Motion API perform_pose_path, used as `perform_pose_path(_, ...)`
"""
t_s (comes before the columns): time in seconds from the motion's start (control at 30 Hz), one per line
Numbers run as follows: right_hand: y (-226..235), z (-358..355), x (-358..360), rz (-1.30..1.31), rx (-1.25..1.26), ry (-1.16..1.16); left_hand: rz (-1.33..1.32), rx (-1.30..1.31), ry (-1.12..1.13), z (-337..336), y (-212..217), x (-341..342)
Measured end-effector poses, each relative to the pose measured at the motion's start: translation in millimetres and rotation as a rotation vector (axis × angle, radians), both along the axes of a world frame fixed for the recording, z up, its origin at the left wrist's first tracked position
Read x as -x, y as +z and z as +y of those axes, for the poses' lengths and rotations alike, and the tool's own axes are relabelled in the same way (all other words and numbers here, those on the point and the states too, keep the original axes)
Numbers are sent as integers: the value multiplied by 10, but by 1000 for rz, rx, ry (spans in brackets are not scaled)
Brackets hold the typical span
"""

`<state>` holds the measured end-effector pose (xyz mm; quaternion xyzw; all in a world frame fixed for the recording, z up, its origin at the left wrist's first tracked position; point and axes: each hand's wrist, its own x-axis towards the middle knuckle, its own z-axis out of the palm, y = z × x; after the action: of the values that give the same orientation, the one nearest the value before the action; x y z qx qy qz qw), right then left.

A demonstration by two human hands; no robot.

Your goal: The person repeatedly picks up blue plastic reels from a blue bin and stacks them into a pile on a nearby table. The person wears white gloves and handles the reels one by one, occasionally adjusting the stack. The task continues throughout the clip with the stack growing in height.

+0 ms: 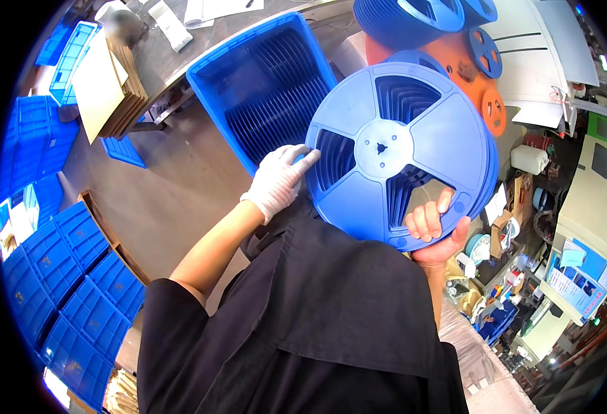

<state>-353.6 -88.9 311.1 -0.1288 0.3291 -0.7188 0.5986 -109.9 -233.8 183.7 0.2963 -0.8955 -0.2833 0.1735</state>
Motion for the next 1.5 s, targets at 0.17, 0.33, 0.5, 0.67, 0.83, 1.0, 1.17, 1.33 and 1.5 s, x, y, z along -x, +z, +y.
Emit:
perform_pose_path(0.17, 15, -48, 8, -5, 27, 34, -44, -86, 20, 42, -32, 132)
perform_pose_path(0.33, 29, -68, 9, -2, 17, 38, -105, -9, 56, 141, -42, 222)
perform_pose_path(0.5, 18, -86, 12, 5, 22, 41, -213, 19, 82, 172, -71, 299)
perform_pose_path(0.67, 39, -109, -5, 10, -6, 53, -375, -178, 52, 176, 51, 368)
perform_pose_path(0.83, 44, -134, -8, 22, -24, 74, -327, -132, 60, 233, 3, 312)
perform_pose_path(1.0, 68, -137, -43, 35, -24, 89, -323, -111, 71, 140, -96, 351)
perform_pose_path(1.17, 91, -166, -68, 43, -69, 94, -260, -394, 51, 303, 38, 223)
perform_pose_path(1.33, 96, -167, -57, 57, -49, 109, -203, -388, 62, 328, 90, 143)
perform_pose_path(1.5, 115, -156, -66, 53, -33, 129, -184, -184, 161, 191, -61, 242)
